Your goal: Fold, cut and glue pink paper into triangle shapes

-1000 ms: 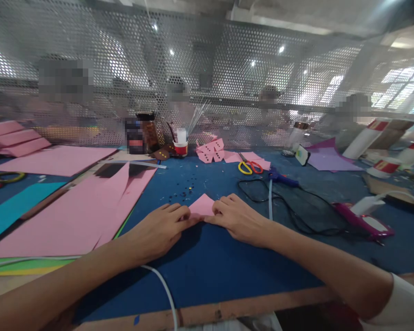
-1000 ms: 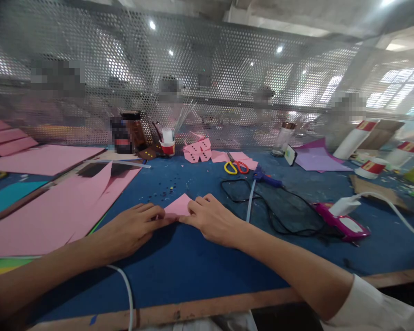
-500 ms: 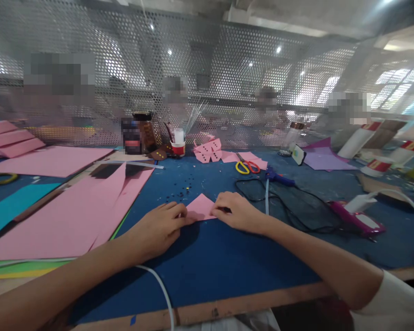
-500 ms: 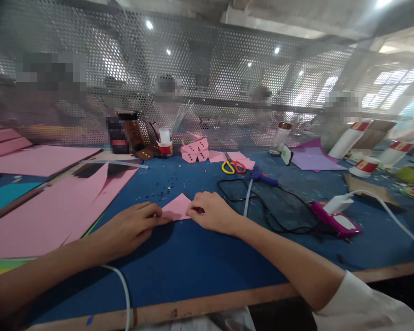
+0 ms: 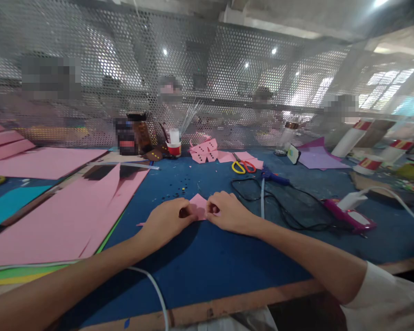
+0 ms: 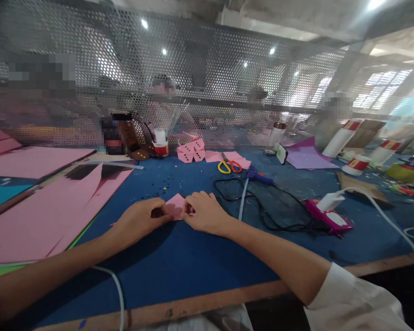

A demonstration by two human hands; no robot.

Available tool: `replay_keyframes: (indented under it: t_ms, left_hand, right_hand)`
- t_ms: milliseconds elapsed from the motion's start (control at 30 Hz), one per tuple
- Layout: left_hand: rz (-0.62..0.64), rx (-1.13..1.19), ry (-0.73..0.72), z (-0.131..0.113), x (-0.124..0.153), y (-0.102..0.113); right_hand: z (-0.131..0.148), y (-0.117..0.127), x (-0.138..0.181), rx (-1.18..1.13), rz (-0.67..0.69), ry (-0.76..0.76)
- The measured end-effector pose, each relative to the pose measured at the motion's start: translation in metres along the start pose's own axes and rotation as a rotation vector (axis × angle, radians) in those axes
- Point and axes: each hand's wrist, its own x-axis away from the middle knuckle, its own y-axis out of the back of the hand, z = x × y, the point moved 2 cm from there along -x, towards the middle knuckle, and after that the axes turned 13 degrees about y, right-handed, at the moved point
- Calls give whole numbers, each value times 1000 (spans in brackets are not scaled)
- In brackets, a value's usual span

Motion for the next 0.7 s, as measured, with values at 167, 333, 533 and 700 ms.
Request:
replay_keyframes:
  t_ms: [167, 333, 533, 700]
  left_hand:
    - [77, 74, 42, 0, 1, 4]
    - [128, 110, 57, 1, 1, 7]
    - [173, 79, 66, 11, -4, 16]
    - [286, 105, 97, 25, -9, 27]
  right_hand:
    - [-2, 6, 1, -35, 35, 14]
    - [-9, 12, 6, -44, 79, 17]
    - [-15, 27, 13, -119, 160, 1]
    - [-18, 35, 12, -174, 218, -5]
